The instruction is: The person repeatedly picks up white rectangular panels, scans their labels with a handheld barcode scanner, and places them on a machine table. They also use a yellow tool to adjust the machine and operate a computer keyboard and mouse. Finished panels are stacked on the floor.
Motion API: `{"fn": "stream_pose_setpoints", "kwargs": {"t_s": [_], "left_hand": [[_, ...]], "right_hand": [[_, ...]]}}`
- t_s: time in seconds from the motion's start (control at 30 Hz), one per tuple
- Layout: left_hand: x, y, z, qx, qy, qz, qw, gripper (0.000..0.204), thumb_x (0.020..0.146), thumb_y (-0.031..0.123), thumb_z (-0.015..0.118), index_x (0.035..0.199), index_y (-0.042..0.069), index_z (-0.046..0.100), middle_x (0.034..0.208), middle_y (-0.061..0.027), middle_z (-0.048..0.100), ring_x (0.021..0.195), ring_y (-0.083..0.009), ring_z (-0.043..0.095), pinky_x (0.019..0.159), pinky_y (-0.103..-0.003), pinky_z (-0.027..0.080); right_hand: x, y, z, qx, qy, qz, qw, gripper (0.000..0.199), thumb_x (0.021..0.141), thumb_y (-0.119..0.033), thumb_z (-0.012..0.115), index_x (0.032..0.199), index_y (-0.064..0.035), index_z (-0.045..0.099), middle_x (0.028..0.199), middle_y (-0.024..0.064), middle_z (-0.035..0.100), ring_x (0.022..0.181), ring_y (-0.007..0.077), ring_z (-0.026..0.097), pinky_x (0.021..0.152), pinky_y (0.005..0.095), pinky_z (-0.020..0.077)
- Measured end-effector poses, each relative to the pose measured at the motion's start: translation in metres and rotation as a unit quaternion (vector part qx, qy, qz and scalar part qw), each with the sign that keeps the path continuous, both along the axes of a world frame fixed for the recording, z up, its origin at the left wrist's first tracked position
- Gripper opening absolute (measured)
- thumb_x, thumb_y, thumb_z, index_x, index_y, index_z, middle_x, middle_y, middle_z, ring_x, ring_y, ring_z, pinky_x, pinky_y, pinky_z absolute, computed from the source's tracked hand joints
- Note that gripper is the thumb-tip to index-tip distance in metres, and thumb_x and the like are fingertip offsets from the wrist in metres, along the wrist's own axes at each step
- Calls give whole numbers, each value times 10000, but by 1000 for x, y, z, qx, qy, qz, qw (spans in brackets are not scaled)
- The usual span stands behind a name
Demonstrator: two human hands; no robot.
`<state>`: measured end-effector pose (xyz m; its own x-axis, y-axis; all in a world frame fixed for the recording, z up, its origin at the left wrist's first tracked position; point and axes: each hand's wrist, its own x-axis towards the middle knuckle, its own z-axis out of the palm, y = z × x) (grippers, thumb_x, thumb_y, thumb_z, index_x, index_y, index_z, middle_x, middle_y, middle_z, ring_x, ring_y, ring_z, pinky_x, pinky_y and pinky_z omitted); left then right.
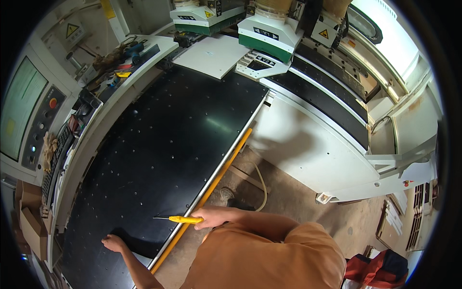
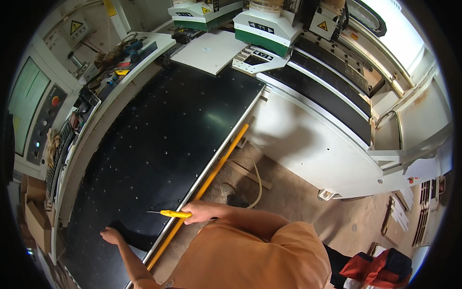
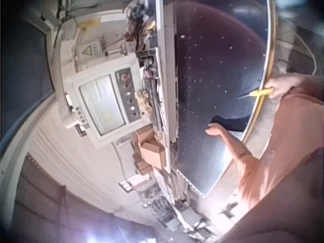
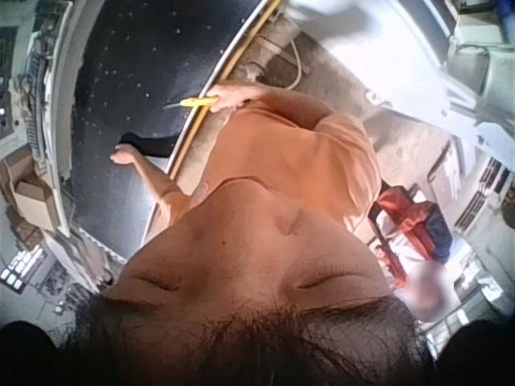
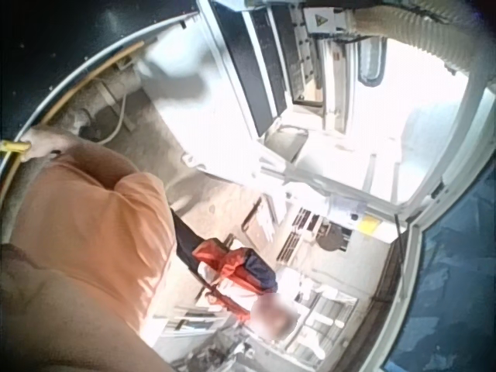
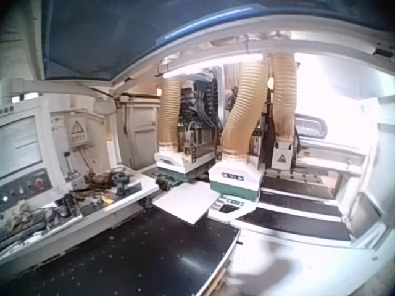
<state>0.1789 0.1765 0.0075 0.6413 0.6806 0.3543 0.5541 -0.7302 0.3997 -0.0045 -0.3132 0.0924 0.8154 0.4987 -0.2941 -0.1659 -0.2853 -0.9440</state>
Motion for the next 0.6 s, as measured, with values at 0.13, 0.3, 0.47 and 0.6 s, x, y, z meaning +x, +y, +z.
{"fn": "stream_pose_setpoints", "kwargs": {"t_s": [0.13, 0.3, 0.47, 0.6], "left_hand": [[5, 10, -5, 41, 21, 2, 999, 288, 941, 226, 537, 1057, -15, 643, 1042, -245, 667, 986, -436, 646, 841, -545, 513], [1, 9, -4, 26, 16, 16, 999, 344, 954, 277, 522, 1087, -13, 652, 1074, -251, 681, 991, -452, 651, 852, -555, 520], [-21, 9, 2, -6, 80, 68, 994, 398, 975, 322, 474, 1094, -14, 653, 1113, -252, 682, 1040, -450, 651, 887, -559, 518], [-46, 27, 8, -17, 126, 105, 986, 451, 965, 348, 439, 1090, 2, 699, 1121, -227, 711, 1055, -447, 662, 909, -563, 515]], "right_hand": [[1, 0, 2, 0, -61, -54, 997, 245, 857, -121, 672, 1054, 8, 606, 831, 188, 654, 757, 321, 663, 671, 412, 475], [19, -18, 10, -27, -51, -108, 992, 211, 894, -95, 639, 1088, -25, 592, 903, 159, 681, 808, 233, 685, 700, 374, 509], [43, -45, 18, 56, 101, -132, 985, 170, 917, -106, 617, 1080, -77, 578, 744, 8, 552, 556, 89, 520, 513, 254, 426], [64, -57, 14, 72, 71, -147, 984, 189, 912, -113, 612, 1095, -75, 585, 772, 21, 561, 559, 88, 528, 502, 249, 437]]}}
